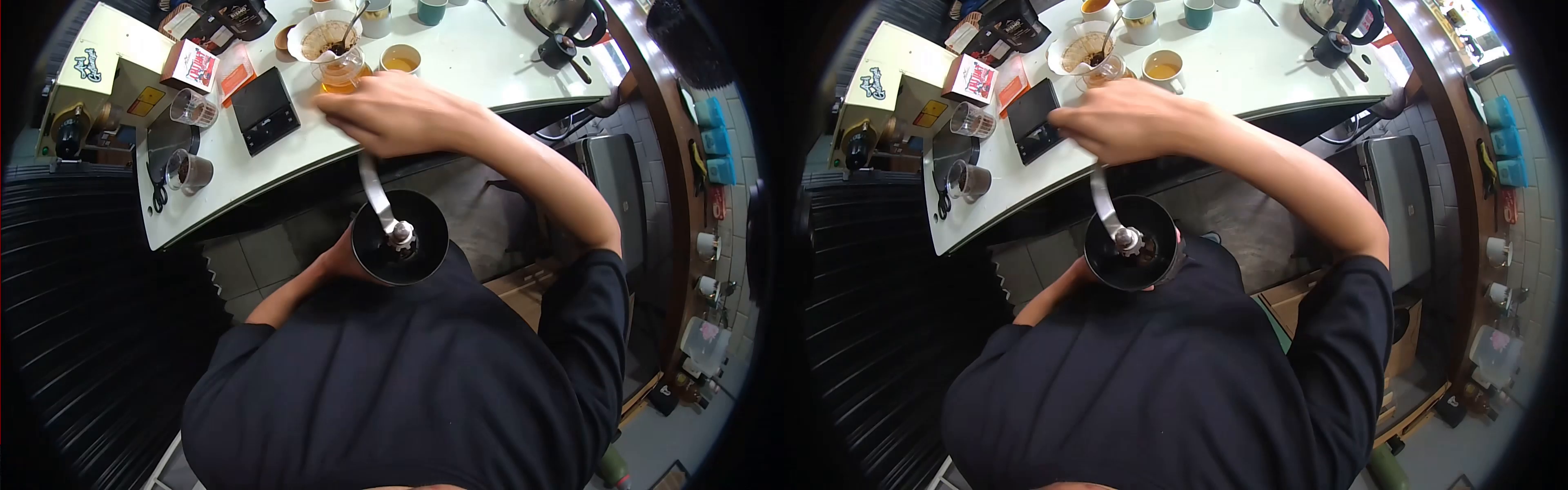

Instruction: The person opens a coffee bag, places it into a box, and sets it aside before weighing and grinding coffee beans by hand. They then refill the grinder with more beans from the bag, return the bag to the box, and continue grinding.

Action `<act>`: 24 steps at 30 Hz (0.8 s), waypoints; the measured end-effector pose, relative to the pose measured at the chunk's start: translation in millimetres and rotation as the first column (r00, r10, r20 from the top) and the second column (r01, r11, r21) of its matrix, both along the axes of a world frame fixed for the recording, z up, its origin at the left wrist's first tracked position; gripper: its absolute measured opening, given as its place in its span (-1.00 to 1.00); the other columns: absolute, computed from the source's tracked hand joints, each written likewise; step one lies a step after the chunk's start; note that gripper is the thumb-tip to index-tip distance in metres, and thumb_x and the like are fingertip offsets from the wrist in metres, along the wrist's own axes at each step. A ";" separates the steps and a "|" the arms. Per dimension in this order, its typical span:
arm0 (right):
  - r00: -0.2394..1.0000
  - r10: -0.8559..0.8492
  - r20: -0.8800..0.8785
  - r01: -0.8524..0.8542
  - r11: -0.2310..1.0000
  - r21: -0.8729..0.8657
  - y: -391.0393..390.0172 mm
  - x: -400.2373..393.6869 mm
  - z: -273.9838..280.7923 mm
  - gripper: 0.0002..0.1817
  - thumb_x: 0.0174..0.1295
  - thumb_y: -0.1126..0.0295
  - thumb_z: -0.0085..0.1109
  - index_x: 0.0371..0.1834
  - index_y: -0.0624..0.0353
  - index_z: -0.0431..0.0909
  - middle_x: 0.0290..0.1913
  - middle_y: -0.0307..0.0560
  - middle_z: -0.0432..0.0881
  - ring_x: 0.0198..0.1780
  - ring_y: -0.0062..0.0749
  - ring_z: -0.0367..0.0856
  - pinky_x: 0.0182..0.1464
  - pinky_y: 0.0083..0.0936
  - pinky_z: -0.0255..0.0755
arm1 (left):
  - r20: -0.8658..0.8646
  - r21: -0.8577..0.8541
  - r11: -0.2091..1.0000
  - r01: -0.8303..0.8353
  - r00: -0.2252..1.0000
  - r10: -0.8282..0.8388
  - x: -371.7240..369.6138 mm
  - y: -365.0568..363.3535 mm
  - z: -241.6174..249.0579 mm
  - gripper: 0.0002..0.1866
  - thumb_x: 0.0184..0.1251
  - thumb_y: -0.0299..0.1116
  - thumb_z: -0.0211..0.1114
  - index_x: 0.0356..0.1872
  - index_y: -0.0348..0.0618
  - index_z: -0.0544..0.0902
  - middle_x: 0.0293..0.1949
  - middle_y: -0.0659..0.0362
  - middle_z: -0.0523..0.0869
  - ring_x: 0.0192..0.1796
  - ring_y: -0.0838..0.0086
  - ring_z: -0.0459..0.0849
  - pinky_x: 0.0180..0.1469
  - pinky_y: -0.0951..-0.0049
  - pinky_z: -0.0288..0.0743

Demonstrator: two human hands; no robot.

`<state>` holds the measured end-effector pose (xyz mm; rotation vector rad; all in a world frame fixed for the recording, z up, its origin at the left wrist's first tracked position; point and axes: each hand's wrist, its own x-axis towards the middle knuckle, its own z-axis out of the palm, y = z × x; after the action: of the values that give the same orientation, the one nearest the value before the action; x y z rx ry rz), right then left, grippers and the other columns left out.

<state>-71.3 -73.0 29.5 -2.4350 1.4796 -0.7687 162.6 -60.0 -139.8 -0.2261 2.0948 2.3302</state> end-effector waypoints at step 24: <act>0.958 0.216 -0.189 -0.266 0.916 -0.301 81.4 49.5 25.0 -0.83 0.28 0.31 0.04 -0.24 0.20 0.41 -0.71 -0.23 0.47 -0.71 -0.34 0.51 -0.69 -0.32 0.29 | -0.100 -0.467 0.849 -0.248 0.968 0.228 -61.4 4.7 71.4 -0.26 0.05 -0.04 0.57 0.17 -0.29 0.50 -0.08 0.11 0.77 -0.04 0.44 0.74 0.10 0.39 0.60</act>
<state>-21.9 8.4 54.5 -2.9111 1.1354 -0.8441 101.3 -55.4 -68.4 -0.4675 2.7800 1.8797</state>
